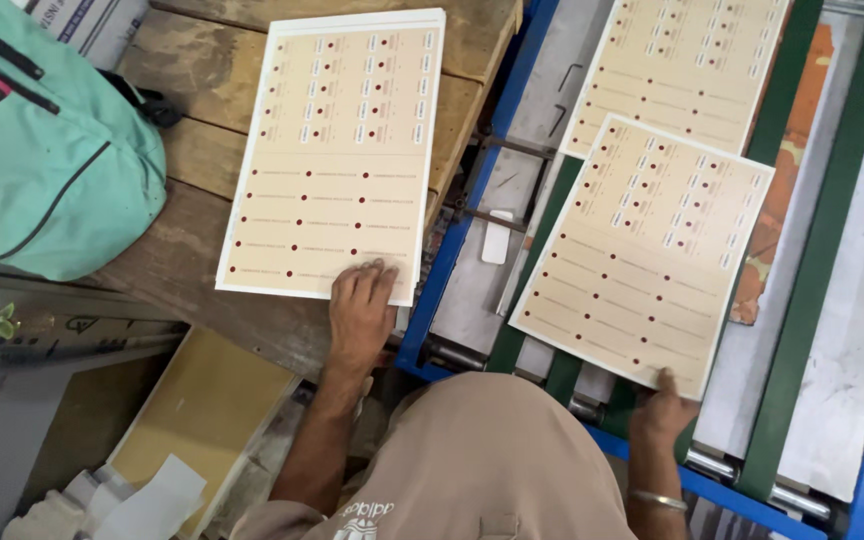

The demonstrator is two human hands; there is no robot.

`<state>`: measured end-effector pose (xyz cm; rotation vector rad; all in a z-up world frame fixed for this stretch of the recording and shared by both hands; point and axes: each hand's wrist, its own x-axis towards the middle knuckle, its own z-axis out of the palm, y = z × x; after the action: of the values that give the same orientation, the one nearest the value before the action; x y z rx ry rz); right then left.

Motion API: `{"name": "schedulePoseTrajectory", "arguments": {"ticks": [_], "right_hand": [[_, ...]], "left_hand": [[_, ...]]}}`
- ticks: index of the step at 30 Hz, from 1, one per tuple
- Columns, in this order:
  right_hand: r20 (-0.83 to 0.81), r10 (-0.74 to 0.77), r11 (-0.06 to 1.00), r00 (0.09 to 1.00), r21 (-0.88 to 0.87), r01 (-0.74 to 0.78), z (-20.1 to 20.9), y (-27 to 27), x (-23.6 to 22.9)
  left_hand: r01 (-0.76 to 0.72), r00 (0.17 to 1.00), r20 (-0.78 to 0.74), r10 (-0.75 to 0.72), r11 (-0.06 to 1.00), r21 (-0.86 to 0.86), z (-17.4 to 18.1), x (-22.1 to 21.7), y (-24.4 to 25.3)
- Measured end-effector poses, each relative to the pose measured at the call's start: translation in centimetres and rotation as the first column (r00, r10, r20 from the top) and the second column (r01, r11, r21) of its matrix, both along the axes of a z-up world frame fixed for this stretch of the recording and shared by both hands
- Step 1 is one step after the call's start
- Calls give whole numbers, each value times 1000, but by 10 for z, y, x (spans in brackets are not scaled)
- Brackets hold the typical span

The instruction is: The person repeatedly picks up sheets of paper printed with red dots from a wooden table and places them onto a moving conveyor belt. The sheets are fed into a blue industrial machine, likely for lamination or processing. The person maintains a steady rhythm, handling the sheets one by one throughout the clip.

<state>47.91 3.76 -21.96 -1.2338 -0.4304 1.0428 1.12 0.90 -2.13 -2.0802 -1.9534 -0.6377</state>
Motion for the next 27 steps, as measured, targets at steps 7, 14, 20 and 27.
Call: {"name": "schedulePoseTrajectory", "arguments": {"ticks": [7,14,20,27], "right_hand": [[-10,12,946,1000,-325,-14,-17,-76,-11],[-3,78,955,997,-286,-75,-25,-61,-12],[33,98,949,995,-304,-84,-3,-16,-16],[-108,109,971,988,-203,-129,16,37,-23]], "left_hand": [[-12,999,41,11,999,31,20,6,0],[-4,1000,23,2,998,66,12,2,-7],[0,1000,24,-3,996,92,9,2,-6],[-46,999,11,45,996,74,19,8,-3]]}}
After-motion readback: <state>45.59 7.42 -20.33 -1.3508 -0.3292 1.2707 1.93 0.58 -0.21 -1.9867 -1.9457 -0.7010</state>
